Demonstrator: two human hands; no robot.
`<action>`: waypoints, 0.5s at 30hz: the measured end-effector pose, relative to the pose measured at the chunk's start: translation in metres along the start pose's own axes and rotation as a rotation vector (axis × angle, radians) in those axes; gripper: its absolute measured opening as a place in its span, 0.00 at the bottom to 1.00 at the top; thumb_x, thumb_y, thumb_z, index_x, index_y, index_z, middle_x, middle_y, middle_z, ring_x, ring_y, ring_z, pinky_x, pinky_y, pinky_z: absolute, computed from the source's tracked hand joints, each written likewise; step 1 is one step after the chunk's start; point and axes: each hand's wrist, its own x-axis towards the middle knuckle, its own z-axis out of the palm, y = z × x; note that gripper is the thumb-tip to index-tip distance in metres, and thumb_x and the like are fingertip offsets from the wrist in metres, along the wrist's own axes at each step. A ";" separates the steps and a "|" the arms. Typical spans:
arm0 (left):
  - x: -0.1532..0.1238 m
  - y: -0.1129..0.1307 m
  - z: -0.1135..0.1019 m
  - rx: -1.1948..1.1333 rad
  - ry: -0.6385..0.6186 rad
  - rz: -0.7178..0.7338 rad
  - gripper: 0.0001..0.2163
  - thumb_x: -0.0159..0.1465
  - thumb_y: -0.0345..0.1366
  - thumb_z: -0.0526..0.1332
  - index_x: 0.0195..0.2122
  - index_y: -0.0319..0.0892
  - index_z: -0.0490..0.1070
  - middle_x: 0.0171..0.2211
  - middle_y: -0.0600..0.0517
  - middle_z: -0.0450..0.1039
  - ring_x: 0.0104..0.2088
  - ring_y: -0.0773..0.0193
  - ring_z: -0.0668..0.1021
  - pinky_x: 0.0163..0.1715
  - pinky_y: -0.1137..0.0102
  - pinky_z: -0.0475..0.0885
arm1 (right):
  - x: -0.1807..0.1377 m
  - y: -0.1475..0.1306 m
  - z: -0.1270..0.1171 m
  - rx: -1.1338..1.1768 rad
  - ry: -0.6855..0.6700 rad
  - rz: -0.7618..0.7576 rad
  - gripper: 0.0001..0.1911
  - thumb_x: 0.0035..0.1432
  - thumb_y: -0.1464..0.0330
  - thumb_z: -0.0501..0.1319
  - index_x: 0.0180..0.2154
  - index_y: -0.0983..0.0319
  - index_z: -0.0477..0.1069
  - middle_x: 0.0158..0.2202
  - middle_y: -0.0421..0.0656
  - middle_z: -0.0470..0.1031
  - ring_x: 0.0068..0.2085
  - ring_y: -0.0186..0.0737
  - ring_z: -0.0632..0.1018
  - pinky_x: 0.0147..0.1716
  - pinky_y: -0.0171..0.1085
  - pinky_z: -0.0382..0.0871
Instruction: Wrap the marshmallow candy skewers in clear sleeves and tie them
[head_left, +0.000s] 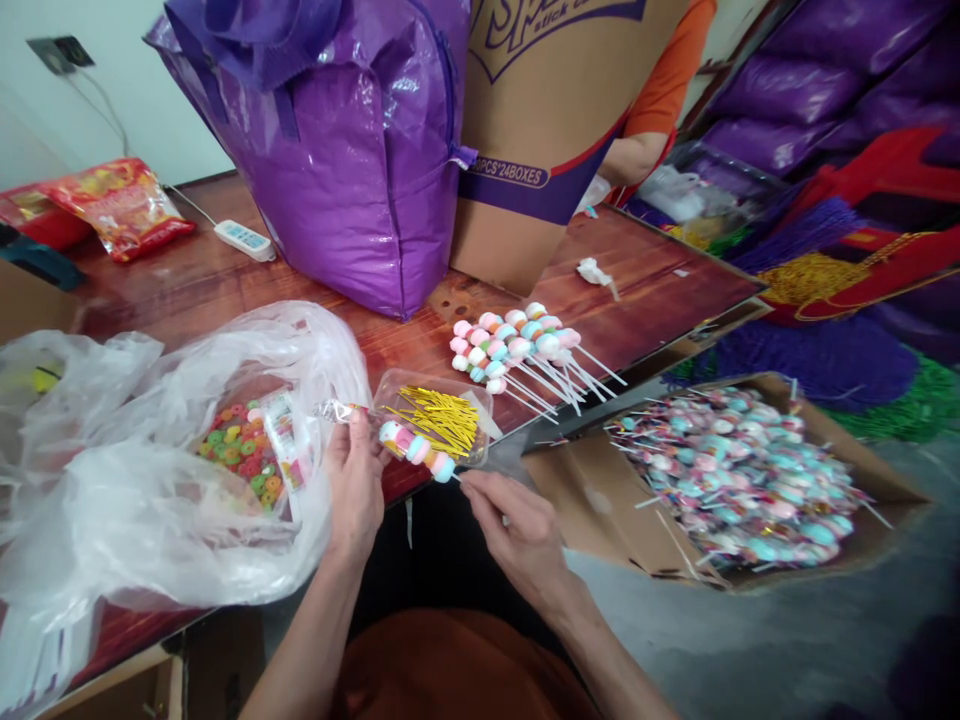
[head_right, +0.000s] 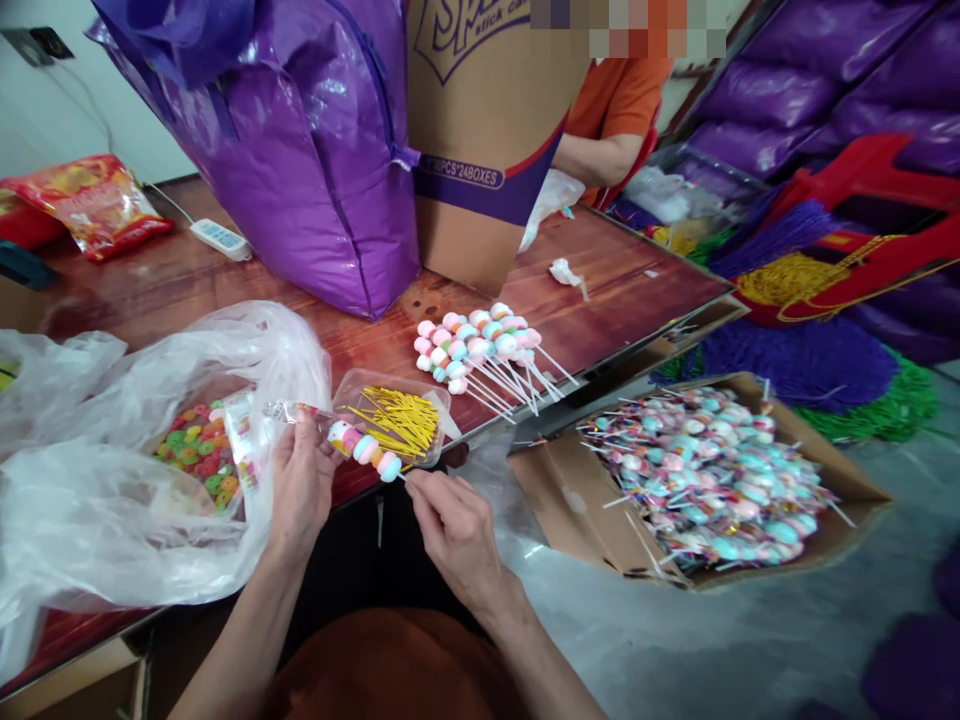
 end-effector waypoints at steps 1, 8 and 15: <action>-0.002 0.001 0.001 -0.003 -0.015 -0.026 0.15 0.61 0.48 0.66 0.38 0.41 0.70 0.35 0.49 0.78 0.33 0.62 0.80 0.35 0.68 0.75 | 0.000 0.001 0.002 -0.020 0.007 -0.007 0.07 0.67 0.75 0.56 0.40 0.62 0.73 0.31 0.42 0.78 0.30 0.34 0.77 0.33 0.33 0.66; -0.009 0.000 0.005 -0.052 -0.087 -0.111 0.15 0.59 0.44 0.69 0.41 0.40 0.72 0.37 0.47 0.80 0.38 0.59 0.82 0.40 0.65 0.77 | -0.006 -0.001 0.007 -0.035 -0.092 -0.012 0.10 0.67 0.76 0.54 0.38 0.63 0.73 0.26 0.41 0.73 0.26 0.33 0.72 0.29 0.34 0.61; -0.004 -0.009 0.002 -0.108 -0.138 -0.123 0.13 0.61 0.44 0.67 0.40 0.41 0.73 0.38 0.48 0.80 0.39 0.61 0.82 0.42 0.67 0.76 | 0.000 -0.016 0.001 0.839 -0.292 0.804 0.15 0.64 0.59 0.58 0.32 0.63 0.71 0.17 0.33 0.59 0.19 0.28 0.56 0.18 0.30 0.47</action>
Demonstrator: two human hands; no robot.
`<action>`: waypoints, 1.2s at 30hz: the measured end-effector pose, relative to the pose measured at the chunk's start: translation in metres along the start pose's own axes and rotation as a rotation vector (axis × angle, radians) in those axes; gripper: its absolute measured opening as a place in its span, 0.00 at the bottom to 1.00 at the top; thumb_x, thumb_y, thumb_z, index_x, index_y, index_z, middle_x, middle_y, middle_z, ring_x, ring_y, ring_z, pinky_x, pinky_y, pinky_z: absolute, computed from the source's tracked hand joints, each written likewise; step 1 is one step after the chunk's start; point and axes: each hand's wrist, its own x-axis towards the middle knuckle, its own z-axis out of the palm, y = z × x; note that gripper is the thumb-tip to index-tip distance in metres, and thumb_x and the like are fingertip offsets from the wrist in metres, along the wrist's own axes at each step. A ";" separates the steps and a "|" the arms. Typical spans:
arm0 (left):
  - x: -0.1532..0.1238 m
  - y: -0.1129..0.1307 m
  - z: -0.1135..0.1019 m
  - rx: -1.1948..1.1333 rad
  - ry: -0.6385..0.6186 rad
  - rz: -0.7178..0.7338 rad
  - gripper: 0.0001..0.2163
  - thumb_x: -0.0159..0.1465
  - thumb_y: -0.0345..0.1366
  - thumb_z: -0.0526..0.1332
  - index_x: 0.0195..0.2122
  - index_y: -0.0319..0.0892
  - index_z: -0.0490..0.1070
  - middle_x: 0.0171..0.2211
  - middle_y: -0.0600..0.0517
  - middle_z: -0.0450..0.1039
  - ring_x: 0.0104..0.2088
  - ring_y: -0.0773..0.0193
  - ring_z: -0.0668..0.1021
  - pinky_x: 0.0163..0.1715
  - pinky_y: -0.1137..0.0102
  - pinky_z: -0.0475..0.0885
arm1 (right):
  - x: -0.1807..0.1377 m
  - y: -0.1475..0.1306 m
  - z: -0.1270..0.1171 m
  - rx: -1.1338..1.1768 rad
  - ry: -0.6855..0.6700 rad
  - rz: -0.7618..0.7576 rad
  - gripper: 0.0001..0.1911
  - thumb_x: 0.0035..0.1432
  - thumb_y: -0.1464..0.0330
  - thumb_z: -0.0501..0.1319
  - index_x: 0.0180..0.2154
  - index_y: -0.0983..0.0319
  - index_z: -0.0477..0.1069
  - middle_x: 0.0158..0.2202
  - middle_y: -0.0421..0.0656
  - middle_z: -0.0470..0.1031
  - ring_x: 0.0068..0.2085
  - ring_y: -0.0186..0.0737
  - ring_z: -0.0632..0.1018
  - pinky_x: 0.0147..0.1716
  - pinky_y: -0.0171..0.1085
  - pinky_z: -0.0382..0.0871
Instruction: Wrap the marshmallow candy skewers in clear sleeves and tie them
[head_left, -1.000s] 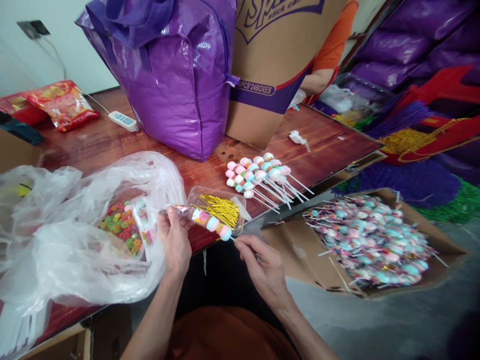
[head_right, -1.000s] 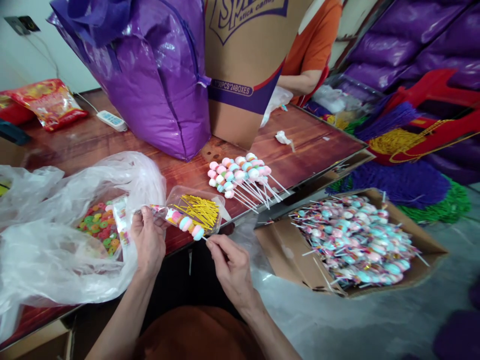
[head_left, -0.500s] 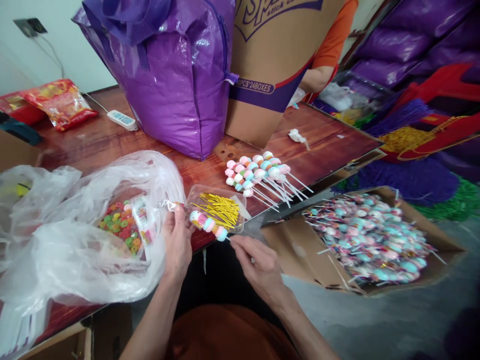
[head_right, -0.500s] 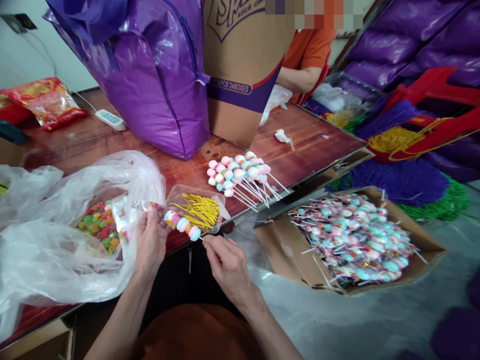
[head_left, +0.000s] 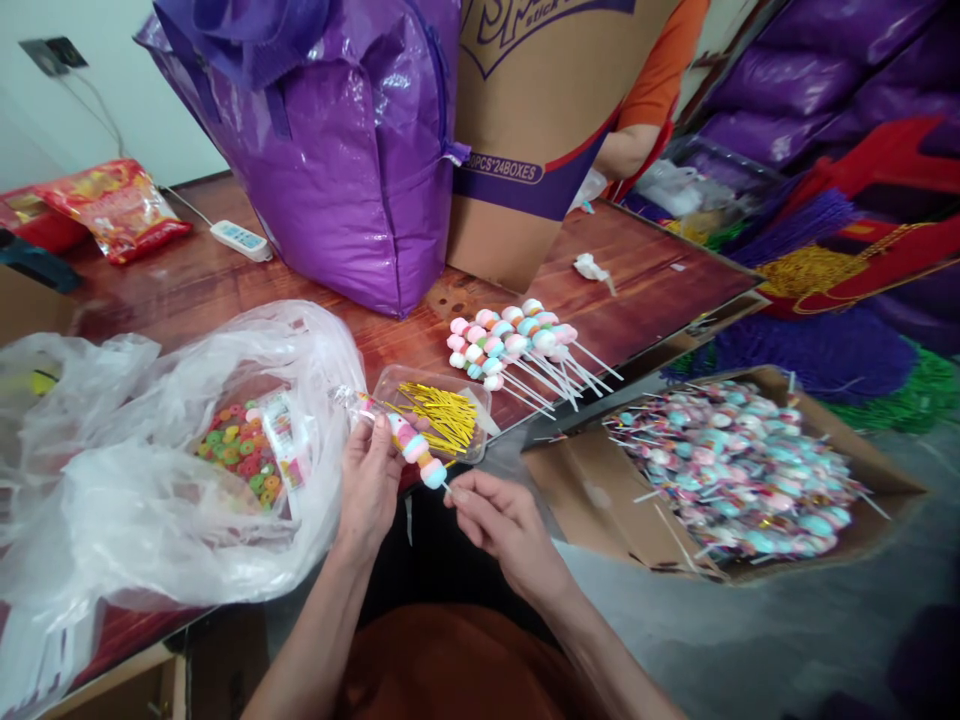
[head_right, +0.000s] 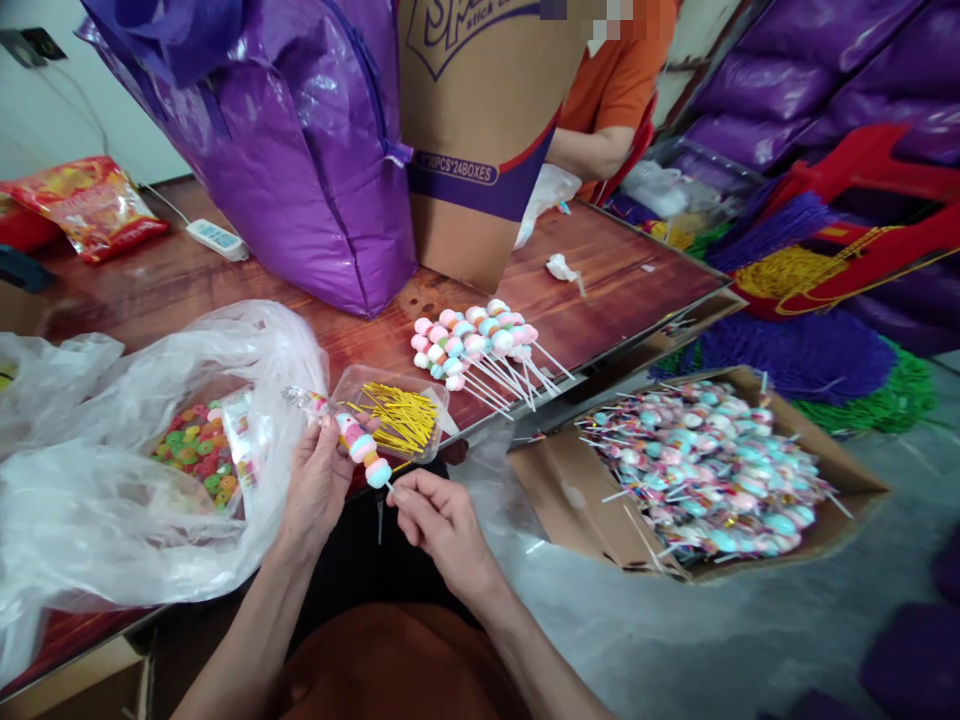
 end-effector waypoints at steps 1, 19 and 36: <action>0.000 -0.001 -0.001 0.000 0.005 0.003 0.12 0.62 0.44 0.67 0.40 0.41 0.74 0.38 0.48 0.80 0.40 0.61 0.82 0.42 0.67 0.76 | 0.001 0.000 0.000 0.096 -0.030 0.069 0.15 0.62 0.57 0.59 0.32 0.64 0.71 0.16 0.33 0.58 0.18 0.27 0.53 0.17 0.30 0.43; 0.002 0.013 -0.004 0.058 0.010 -0.119 0.18 0.56 0.46 0.72 0.40 0.38 0.73 0.38 0.45 0.81 0.39 0.55 0.83 0.41 0.62 0.78 | 0.015 0.008 -0.011 -0.927 0.219 -0.884 0.09 0.67 0.77 0.55 0.40 0.64 0.74 0.29 0.42 0.78 0.27 0.33 0.76 0.31 0.33 0.67; -0.013 0.005 0.006 0.039 -0.093 -0.156 0.16 0.58 0.45 0.70 0.39 0.38 0.76 0.36 0.46 0.80 0.41 0.56 0.82 0.45 0.61 0.76 | 0.007 -0.006 0.012 -0.591 0.086 -0.320 0.16 0.70 0.66 0.51 0.28 0.59 0.66 0.20 0.36 0.65 0.22 0.32 0.67 0.26 0.32 0.59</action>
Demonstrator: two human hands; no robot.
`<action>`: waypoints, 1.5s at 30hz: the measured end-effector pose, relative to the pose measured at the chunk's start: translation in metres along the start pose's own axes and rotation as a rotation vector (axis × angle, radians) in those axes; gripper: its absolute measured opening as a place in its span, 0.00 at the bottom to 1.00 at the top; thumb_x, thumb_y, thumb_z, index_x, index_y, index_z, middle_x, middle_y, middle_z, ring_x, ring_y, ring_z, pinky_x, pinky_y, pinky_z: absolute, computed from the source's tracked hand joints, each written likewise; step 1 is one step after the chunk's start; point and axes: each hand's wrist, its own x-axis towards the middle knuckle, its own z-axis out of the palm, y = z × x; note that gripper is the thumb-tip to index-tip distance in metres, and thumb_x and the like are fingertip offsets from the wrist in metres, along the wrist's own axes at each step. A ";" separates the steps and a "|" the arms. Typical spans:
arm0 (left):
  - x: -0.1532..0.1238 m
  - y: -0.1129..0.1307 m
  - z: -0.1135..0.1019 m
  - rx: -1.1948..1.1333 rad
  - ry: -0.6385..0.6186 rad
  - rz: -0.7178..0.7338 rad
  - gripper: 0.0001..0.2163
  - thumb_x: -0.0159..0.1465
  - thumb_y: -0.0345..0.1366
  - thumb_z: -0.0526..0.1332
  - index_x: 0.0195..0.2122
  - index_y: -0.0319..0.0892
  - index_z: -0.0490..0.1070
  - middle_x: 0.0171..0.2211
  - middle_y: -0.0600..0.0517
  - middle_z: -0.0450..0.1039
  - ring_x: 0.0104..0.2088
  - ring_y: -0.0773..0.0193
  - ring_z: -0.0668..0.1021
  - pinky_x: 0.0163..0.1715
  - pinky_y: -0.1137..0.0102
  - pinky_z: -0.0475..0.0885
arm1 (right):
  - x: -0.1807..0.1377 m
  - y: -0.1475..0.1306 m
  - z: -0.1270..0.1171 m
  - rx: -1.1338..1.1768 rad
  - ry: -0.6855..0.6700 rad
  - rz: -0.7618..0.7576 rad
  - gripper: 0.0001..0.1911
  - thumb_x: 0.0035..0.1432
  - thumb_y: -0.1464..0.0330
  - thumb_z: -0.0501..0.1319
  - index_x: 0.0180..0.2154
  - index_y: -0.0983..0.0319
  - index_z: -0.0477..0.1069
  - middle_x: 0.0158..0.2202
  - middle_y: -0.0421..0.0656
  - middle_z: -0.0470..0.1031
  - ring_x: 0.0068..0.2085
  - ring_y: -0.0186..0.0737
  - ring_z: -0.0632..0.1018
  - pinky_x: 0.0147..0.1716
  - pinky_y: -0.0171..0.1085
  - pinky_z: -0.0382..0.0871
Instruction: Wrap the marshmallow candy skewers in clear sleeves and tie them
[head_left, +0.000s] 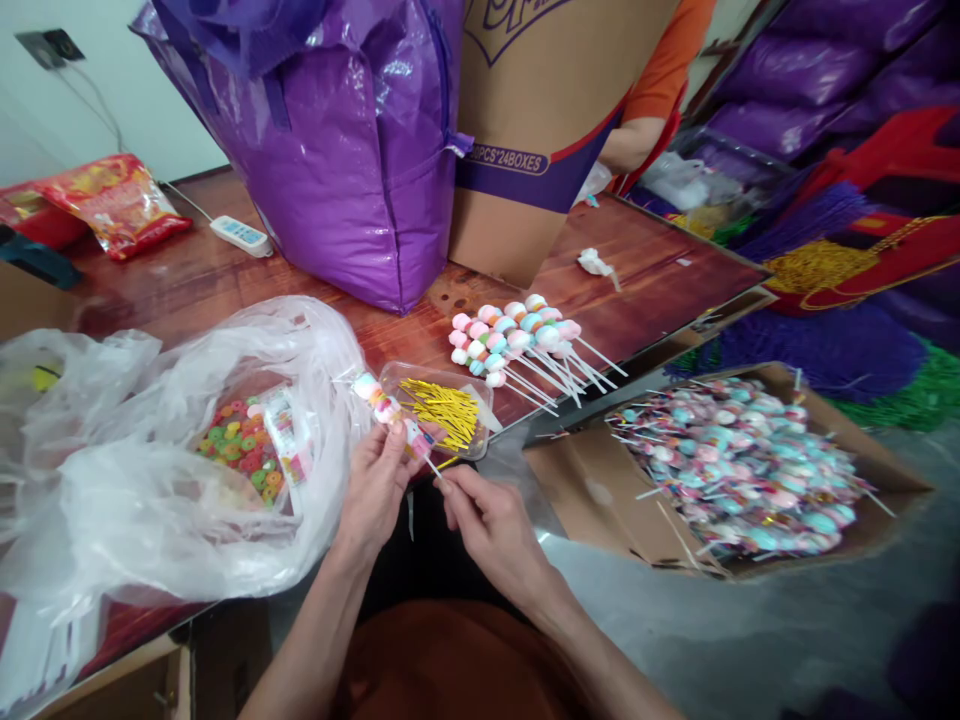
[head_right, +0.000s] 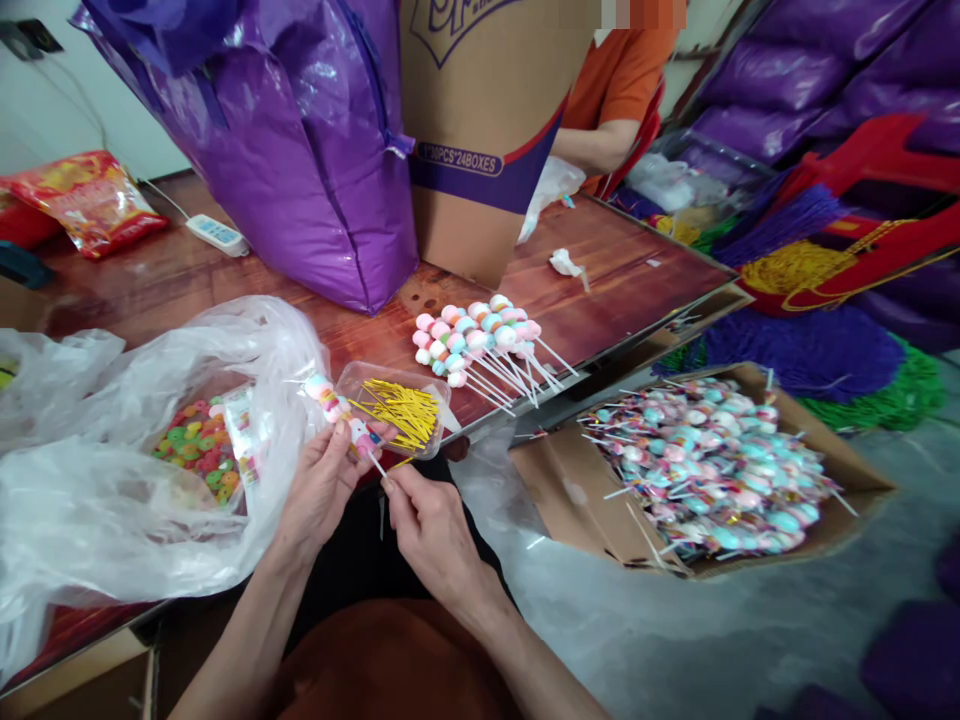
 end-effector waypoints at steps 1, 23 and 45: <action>-0.001 -0.002 0.000 0.014 -0.011 -0.008 0.15 0.58 0.45 0.70 0.39 0.38 0.76 0.36 0.46 0.80 0.41 0.56 0.82 0.45 0.61 0.76 | 0.000 -0.001 0.000 0.030 -0.010 0.020 0.17 0.69 0.66 0.51 0.27 0.59 0.65 0.20 0.36 0.64 0.22 0.31 0.66 0.25 0.32 0.58; -0.028 0.020 -0.027 -0.172 0.041 0.176 0.12 0.57 0.39 0.72 0.40 0.41 0.78 0.22 0.56 0.63 0.26 0.69 0.70 0.35 0.71 0.74 | 0.047 -0.030 0.008 0.173 -0.400 0.055 0.16 0.65 0.67 0.55 0.24 0.62 0.69 0.21 0.39 0.71 0.25 0.32 0.70 0.28 0.33 0.59; -0.003 0.016 -0.018 -0.105 0.107 0.097 0.13 0.55 0.36 0.72 0.30 0.39 0.66 0.24 0.56 0.67 0.20 0.78 0.57 0.20 0.79 0.53 | 0.108 0.010 -0.001 0.610 0.231 0.036 0.10 0.56 0.63 0.63 0.37 0.59 0.65 0.28 0.37 0.74 0.24 0.32 0.73 0.24 0.31 0.66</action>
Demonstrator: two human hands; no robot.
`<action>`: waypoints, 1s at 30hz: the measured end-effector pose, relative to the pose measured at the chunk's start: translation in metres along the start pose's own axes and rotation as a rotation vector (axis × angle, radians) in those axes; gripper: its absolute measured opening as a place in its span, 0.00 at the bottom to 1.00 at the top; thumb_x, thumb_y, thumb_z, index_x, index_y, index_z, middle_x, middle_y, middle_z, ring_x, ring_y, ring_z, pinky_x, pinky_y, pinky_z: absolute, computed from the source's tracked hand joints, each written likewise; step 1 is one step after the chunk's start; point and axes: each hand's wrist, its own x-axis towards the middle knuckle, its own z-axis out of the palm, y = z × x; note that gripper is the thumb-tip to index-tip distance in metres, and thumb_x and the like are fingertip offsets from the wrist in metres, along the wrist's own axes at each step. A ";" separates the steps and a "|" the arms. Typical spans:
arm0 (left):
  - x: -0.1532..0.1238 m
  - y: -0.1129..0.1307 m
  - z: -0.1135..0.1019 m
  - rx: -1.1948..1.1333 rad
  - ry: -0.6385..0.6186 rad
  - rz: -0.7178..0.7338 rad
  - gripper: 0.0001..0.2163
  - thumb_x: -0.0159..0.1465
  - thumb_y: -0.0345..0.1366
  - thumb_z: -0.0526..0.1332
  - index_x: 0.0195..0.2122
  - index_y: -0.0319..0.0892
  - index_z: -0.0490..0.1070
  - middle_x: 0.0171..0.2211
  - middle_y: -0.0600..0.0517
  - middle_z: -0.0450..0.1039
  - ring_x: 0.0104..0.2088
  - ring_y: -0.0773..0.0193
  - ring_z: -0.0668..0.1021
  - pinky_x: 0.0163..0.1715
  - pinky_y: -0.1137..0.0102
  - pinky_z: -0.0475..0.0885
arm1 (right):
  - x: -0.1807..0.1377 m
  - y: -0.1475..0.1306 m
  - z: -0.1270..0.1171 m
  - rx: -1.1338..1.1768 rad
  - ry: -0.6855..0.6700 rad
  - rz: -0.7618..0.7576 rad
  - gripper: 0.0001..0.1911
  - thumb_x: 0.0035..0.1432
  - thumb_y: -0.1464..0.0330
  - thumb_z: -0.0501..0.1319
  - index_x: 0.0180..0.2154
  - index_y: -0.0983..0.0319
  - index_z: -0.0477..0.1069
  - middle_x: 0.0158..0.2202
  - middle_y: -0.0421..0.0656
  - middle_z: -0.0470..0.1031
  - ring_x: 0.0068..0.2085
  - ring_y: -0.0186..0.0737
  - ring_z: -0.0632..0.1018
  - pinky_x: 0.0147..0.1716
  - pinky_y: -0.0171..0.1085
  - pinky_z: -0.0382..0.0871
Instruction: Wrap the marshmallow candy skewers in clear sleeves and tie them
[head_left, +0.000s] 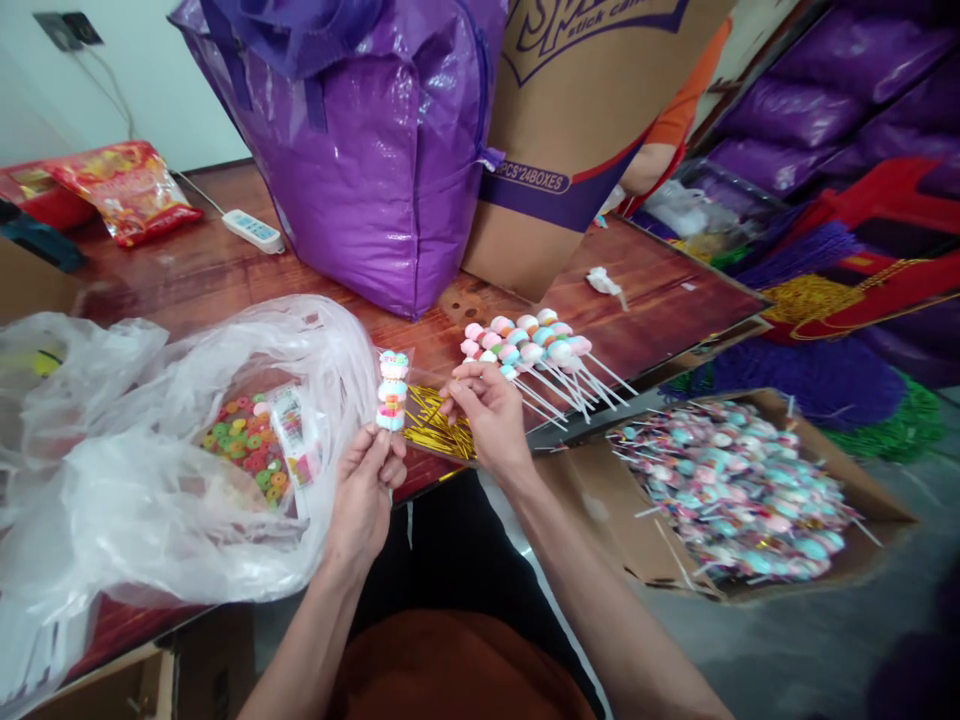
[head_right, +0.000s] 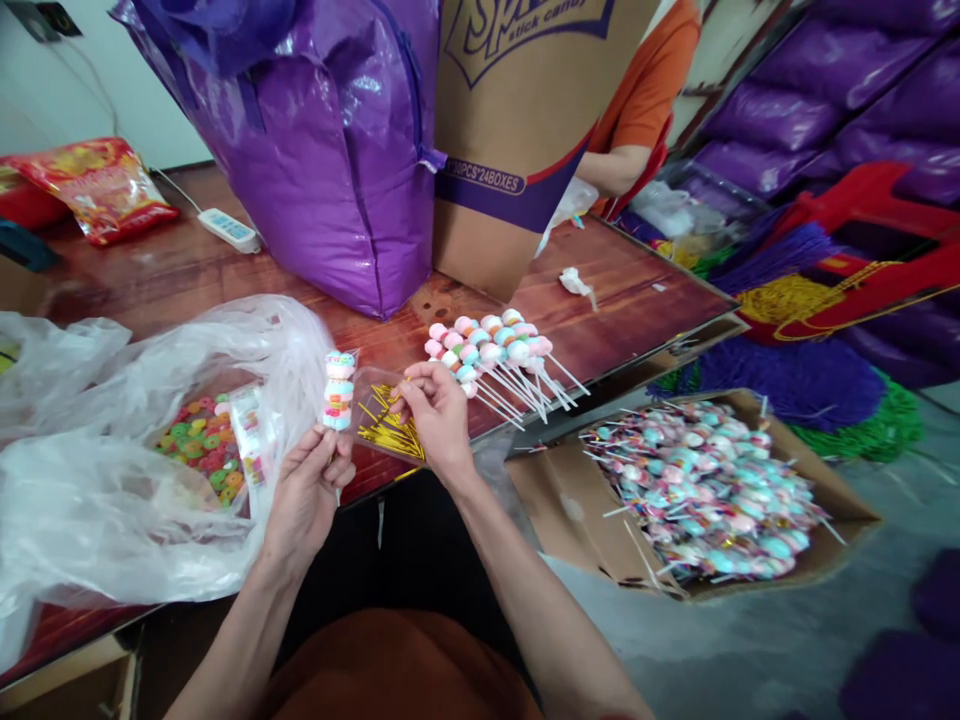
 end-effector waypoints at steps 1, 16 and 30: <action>0.001 -0.001 0.002 0.009 0.009 0.012 0.13 0.55 0.36 0.71 0.30 0.39 0.66 0.25 0.56 0.67 0.20 0.78 0.57 0.20 0.79 0.53 | -0.004 -0.002 0.003 0.127 0.014 0.056 0.14 0.53 0.63 0.66 0.39 0.59 0.65 0.28 0.37 0.75 0.24 0.32 0.74 0.24 0.30 0.66; -0.008 -0.012 0.016 -0.013 -0.062 0.041 0.10 0.57 0.34 0.69 0.35 0.43 0.67 0.23 0.59 0.65 0.22 0.74 0.63 0.23 0.78 0.58 | -0.060 -0.004 0.030 -0.139 0.150 -0.069 0.06 0.54 0.68 0.67 0.33 0.60 0.72 0.30 0.39 0.75 0.31 0.35 0.76 0.33 0.35 0.71; -0.008 0.001 0.014 -0.075 -0.168 -0.242 0.16 0.54 0.38 0.74 0.31 0.39 0.66 0.18 0.62 0.56 0.17 0.78 0.50 0.15 0.83 0.47 | -0.060 -0.012 0.011 -0.079 -0.198 0.022 0.10 0.64 0.65 0.57 0.30 0.60 0.64 0.29 0.38 0.67 0.32 0.35 0.68 0.34 0.36 0.65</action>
